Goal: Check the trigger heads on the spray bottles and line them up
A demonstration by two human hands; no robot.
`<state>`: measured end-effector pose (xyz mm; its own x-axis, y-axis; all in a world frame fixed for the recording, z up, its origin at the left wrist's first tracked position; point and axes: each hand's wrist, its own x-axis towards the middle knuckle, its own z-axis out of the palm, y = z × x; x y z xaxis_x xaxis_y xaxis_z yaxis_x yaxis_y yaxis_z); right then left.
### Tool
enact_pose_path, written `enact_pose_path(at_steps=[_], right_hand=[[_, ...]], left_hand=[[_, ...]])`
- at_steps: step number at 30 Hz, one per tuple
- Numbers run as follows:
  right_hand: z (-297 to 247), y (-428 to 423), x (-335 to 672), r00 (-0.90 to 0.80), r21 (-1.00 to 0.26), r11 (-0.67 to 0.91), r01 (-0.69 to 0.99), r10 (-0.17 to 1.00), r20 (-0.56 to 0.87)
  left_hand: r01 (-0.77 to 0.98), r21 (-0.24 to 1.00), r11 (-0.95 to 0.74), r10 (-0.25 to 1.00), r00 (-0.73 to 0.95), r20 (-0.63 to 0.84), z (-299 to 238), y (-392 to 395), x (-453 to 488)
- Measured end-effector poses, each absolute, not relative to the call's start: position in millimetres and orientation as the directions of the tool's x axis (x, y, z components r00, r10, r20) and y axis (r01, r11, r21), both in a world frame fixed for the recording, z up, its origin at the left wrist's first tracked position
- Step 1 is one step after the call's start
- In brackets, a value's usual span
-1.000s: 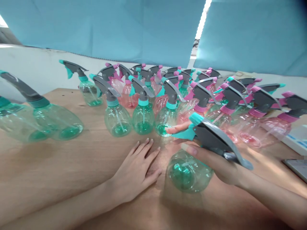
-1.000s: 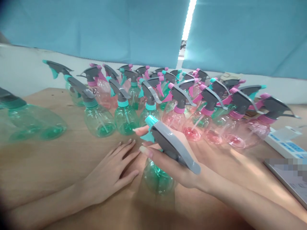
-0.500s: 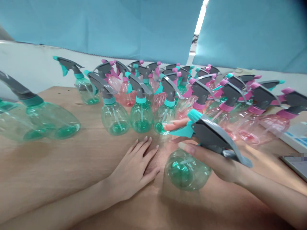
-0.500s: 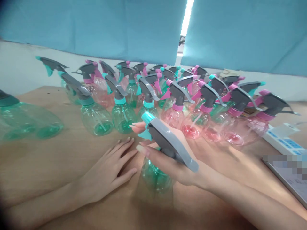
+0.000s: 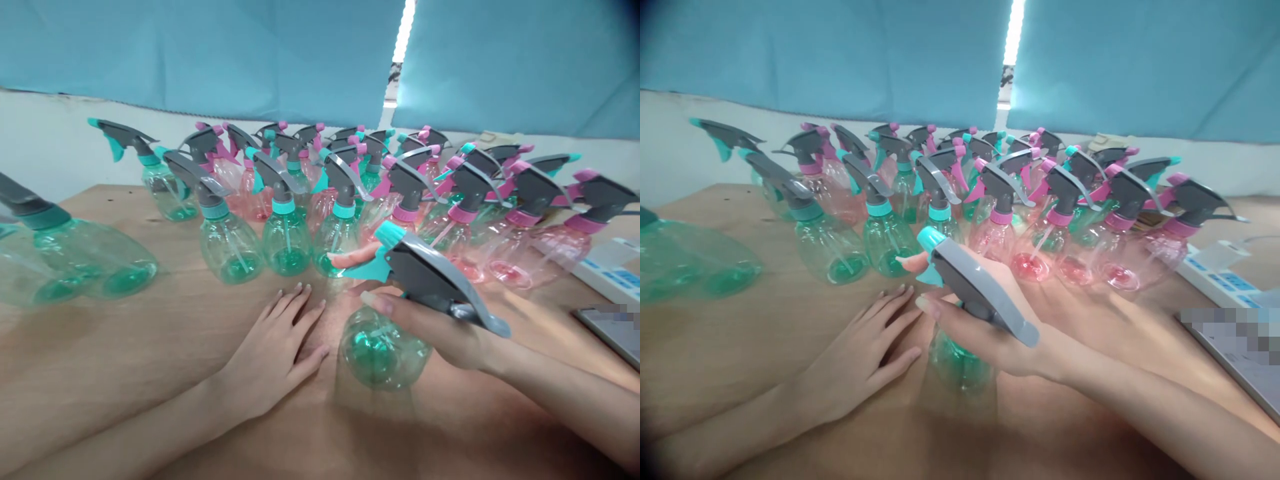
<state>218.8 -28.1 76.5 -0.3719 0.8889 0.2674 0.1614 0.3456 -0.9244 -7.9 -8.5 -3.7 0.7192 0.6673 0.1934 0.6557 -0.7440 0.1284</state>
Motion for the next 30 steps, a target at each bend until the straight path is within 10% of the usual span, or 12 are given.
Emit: enact_pose_path(at_steps=[30], right_hand=[[65, -30, 224, -0.209, -0.908, 0.319, 0.271, 0.940, 0.268]], left_hand=[[0.666, 0.089, -0.741, 0.671, 0.725, 0.155, -1, -8, -6]])
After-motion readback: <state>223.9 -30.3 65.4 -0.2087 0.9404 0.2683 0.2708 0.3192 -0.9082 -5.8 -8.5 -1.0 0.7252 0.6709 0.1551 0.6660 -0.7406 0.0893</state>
